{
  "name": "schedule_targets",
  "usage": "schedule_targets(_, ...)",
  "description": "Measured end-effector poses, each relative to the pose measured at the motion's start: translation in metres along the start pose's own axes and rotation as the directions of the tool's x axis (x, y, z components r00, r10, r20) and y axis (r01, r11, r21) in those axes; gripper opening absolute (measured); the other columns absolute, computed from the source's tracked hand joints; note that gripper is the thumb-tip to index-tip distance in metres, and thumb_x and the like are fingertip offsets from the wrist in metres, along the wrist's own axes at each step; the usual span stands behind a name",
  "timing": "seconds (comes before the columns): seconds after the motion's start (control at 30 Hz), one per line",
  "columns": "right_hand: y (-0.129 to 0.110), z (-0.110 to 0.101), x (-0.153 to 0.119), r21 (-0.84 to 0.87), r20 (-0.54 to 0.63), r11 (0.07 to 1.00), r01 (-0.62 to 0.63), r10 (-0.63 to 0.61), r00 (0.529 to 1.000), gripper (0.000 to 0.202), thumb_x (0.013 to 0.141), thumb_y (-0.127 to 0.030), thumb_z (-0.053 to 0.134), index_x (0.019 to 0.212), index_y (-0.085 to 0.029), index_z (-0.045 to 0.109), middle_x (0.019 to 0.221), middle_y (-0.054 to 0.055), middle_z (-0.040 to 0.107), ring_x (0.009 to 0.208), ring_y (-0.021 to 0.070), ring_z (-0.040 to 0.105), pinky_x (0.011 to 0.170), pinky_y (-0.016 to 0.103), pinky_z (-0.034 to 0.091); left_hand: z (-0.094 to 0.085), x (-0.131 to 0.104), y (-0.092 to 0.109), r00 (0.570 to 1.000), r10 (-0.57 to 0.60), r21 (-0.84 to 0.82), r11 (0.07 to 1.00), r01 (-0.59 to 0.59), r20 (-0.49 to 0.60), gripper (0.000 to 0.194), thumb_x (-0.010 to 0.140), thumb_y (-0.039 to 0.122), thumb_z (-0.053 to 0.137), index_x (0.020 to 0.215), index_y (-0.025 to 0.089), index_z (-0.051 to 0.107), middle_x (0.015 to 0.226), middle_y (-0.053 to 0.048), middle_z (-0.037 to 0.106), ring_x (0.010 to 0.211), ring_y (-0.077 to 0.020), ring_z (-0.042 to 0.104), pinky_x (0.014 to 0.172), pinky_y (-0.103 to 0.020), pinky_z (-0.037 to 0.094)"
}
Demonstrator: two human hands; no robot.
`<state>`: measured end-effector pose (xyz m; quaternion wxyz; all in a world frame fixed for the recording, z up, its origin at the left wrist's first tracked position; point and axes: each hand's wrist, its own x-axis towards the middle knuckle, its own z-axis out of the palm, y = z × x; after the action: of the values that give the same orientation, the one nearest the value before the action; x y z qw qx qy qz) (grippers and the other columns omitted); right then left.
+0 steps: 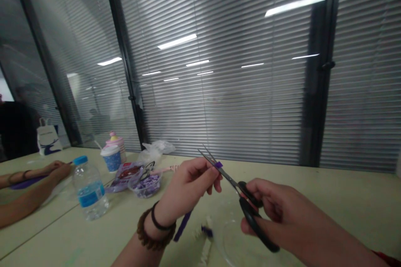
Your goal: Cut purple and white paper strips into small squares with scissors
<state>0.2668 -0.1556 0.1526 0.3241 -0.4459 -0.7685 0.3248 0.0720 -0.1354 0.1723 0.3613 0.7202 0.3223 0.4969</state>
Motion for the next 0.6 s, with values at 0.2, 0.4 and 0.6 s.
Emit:
schedule_targets(0.2,-0.003,-0.006,0.003,0.287,0.198,0.954,-0.090,0.032,0.980,0.026,0.069,-0.041,0.064,0.070,-0.019,0.050,0.062,-0.004,0.044,0.056,0.0114,0.037,0.050,0.024,0.030,-0.004,0.000,0.002,0.998,-0.056,0.013,0.998,0.056,0.020,0.025,0.083,0.034,0.057,0.066,0.015,0.058,0.056,0.000,0.059,0.048,-0.0082,0.047,0.046,-0.019,0.037)
schedule_targets(0.4,0.003,-0.018,0.007,0.301,0.199,0.951,-0.074,0.014,0.980,0.038,0.072,-0.053,0.064,0.074,-0.017,0.054,0.067,-0.001,0.048,0.061,0.0128,0.041,0.054,0.025,0.033,-0.006,0.002,0.004,0.995,-0.095,0.053,0.994,0.094,0.012,0.025,0.084,0.033,0.054,0.069,0.014,0.060,0.057,0.000,0.060,0.049,-0.0087,0.049,0.048,-0.020,0.040)
schedule_targets(0.6,0.001,-0.016,0.004,0.219,0.287,0.971,-0.099,0.033,0.957,0.044,0.076,-0.060,0.060,0.072,-0.018,0.047,0.066,-0.003,0.041,0.060,0.0119,0.036,0.051,0.024,0.029,-0.005,0.002,0.003,0.994,-0.106,0.063,0.992,0.106,-0.010,0.026,0.085,0.032,0.053,0.066,0.015,0.059,0.055,0.001,0.059,0.047,-0.0080,0.048,0.046,-0.019,0.039)
